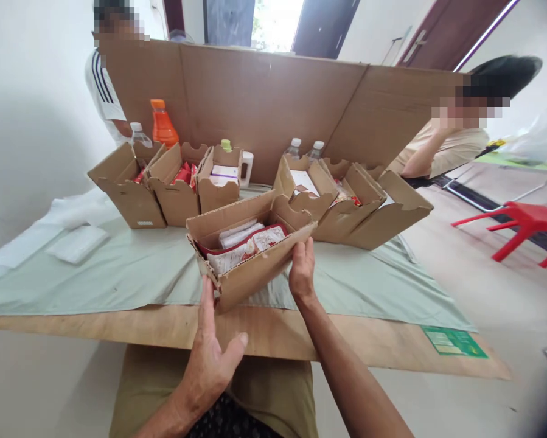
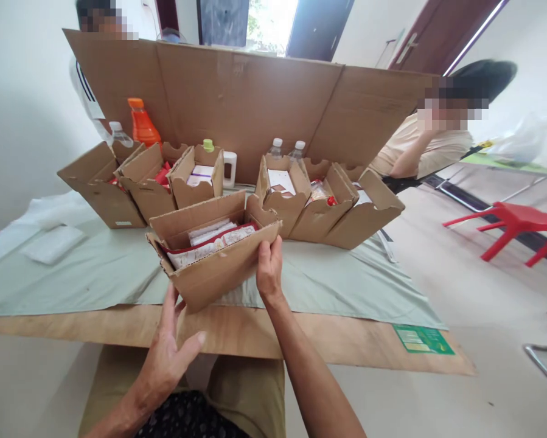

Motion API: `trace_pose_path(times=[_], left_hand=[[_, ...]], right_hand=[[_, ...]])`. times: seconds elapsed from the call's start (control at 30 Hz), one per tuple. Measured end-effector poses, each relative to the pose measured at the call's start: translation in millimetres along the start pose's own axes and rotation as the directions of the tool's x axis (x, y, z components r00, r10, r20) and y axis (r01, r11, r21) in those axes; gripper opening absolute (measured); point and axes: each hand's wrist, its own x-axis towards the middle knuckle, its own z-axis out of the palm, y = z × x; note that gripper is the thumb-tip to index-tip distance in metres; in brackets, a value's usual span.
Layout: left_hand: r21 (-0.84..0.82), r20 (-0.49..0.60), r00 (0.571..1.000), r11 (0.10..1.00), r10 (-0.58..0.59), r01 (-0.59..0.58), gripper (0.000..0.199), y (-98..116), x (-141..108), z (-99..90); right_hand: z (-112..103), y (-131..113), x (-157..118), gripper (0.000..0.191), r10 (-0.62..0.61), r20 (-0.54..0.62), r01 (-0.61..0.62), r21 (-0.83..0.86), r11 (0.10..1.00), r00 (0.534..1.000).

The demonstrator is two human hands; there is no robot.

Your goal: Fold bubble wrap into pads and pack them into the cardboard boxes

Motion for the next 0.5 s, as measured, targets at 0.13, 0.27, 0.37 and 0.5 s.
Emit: trace_pose_path(times=[0.13, 0.27, 0.37, 0.5], left_hand=[[0.004, 0.002, 1.0, 1.0, -0.001, 0.001, 0.1, 0, 1, 14.0], [0.025, 0.02, 0.998, 0.998, 0.064, -0.064, 0.099, 3, 5, 25.3], [0.033, 0.023, 0.998, 0.997, 0.064, -0.065, 0.097, 5, 9, 34.2], [-0.012, 0.02, 0.996, 0.997, 0.082, -0.081, 0.094, 5, 10, 50.6]], right_hand=[[20, 7, 32, 0.073, -0.032, 0.002, 0.032, 0.004, 0.999, 0.999], [36, 17, 52, 0.079, -0.049, 0.028, 0.049, 0.003, 0.999, 0.998], [43, 25, 54, 0.081, -0.088, 0.057, 0.09, -0.034, 0.995, 0.995], [45, 27, 37, 0.072, -0.161, 0.069, 0.167, -0.086, 0.982, 0.984]])
